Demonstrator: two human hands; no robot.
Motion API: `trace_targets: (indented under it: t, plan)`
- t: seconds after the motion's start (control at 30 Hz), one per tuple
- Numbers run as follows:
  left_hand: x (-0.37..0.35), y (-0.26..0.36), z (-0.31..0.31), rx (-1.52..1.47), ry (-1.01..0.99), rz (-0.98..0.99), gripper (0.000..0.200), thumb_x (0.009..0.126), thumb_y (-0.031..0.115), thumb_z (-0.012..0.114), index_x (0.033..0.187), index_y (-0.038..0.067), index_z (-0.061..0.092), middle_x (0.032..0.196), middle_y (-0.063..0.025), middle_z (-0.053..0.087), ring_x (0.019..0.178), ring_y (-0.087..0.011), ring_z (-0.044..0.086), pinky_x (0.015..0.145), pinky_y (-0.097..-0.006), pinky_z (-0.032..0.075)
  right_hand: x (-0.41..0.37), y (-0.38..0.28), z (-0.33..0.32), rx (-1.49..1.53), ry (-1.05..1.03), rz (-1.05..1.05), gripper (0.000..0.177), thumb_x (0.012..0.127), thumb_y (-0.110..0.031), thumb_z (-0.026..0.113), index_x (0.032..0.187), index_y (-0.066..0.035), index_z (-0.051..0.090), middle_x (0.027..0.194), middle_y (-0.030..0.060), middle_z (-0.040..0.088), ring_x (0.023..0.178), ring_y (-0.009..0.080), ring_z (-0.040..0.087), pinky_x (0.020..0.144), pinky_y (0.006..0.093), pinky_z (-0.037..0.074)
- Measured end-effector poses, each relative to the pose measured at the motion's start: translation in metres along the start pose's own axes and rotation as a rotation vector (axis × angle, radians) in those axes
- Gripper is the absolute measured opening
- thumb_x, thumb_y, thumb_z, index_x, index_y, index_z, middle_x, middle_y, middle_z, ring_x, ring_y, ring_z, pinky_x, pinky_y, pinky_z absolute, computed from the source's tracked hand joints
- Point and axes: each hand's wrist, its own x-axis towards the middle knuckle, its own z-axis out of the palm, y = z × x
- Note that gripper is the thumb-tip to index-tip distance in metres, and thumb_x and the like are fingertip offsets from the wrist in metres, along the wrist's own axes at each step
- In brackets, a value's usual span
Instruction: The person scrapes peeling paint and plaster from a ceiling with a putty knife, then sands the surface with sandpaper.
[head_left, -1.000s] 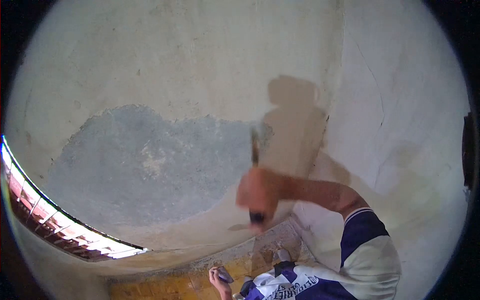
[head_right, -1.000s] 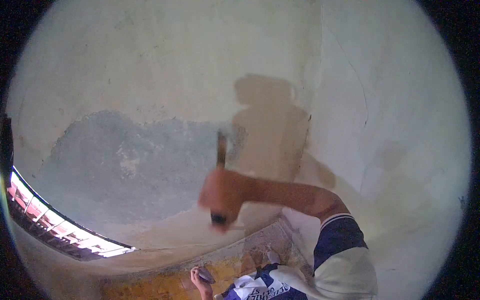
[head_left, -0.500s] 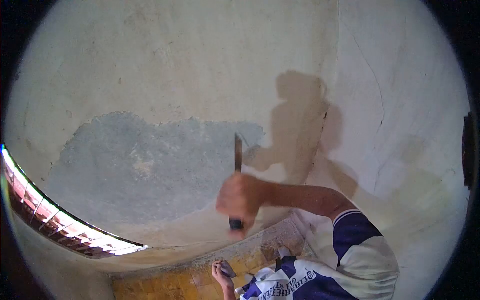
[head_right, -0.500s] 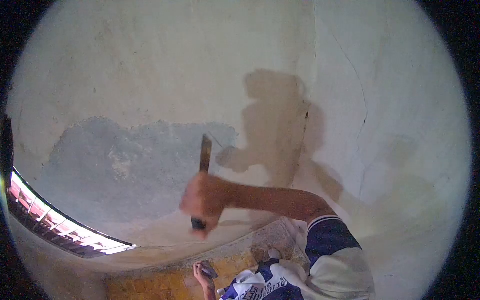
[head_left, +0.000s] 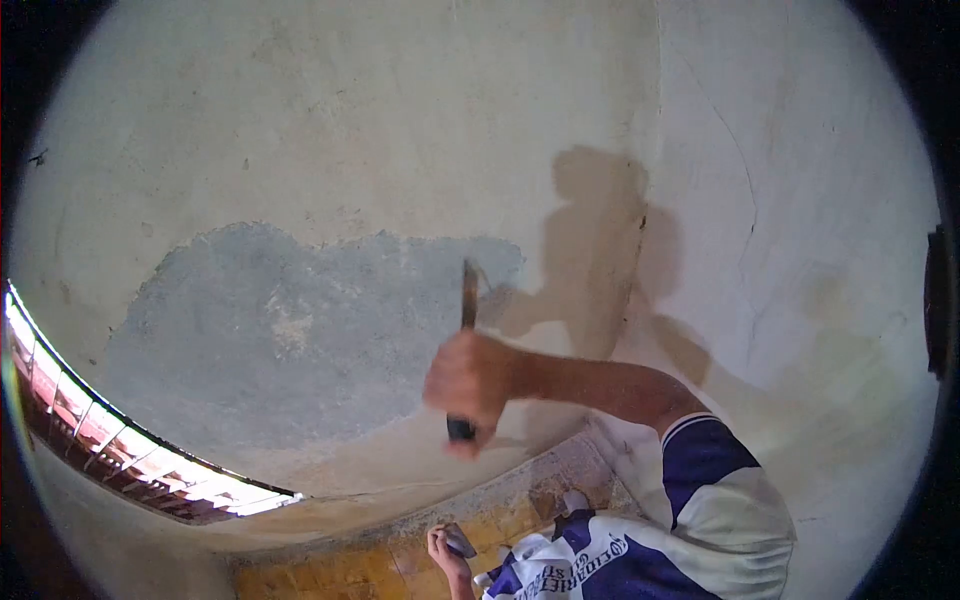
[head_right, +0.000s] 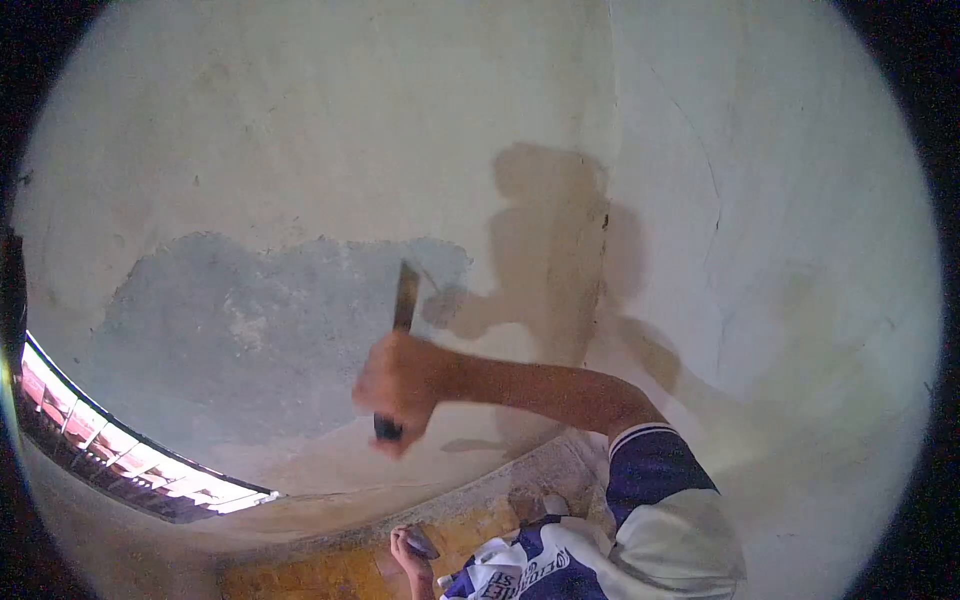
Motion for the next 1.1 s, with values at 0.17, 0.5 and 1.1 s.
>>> trace_targets:
  t: [0.17,0.5,1.1]
  plan:
    - [0.005,-0.010,-0.015,-0.003,-0.017,0.015,0.015,0.088,0.021,0.052,0.088,0.006,0.055,0.083,-0.0030,0.056,0.077,-0.0138,0.053,0.071,-0.0284,0.044,-0.007,0.039,-0.020,-0.190,0.020,0.210,0.052,0.066,-0.058,0.067,0.058,-0.010,0.048,0.053,0.0071,0.050,0.046,0.0288,0.053,0.046,0.0418,0.043]
    - [0.007,-0.008,-0.018,-0.023,-0.062,-0.033,0.014,0.088,0.021,0.053,0.089,0.007,0.055,0.084,-0.0024,0.055,0.079,-0.0126,0.051,0.072,-0.0267,0.043,-0.016,0.045,-0.037,-0.349,0.146,0.234,0.043,0.066,-0.050,0.065,0.057,-0.012,0.047,0.051,0.0031,0.046,0.045,0.0240,0.052,0.043,0.0406,0.041]
    - [0.010,-0.011,-0.028,-0.081,-0.079,-0.081,0.011,0.088,0.017,0.054,0.088,0.006,0.055,0.086,-0.0035,0.057,0.081,-0.0142,0.054,0.075,-0.0289,0.046,-0.002,0.014,-0.020,-0.038,0.082,0.014,0.042,0.068,-0.044,0.065,0.055,-0.012,0.041,0.050,0.0022,0.042,0.042,0.0215,0.048,0.040,0.0350,0.037]
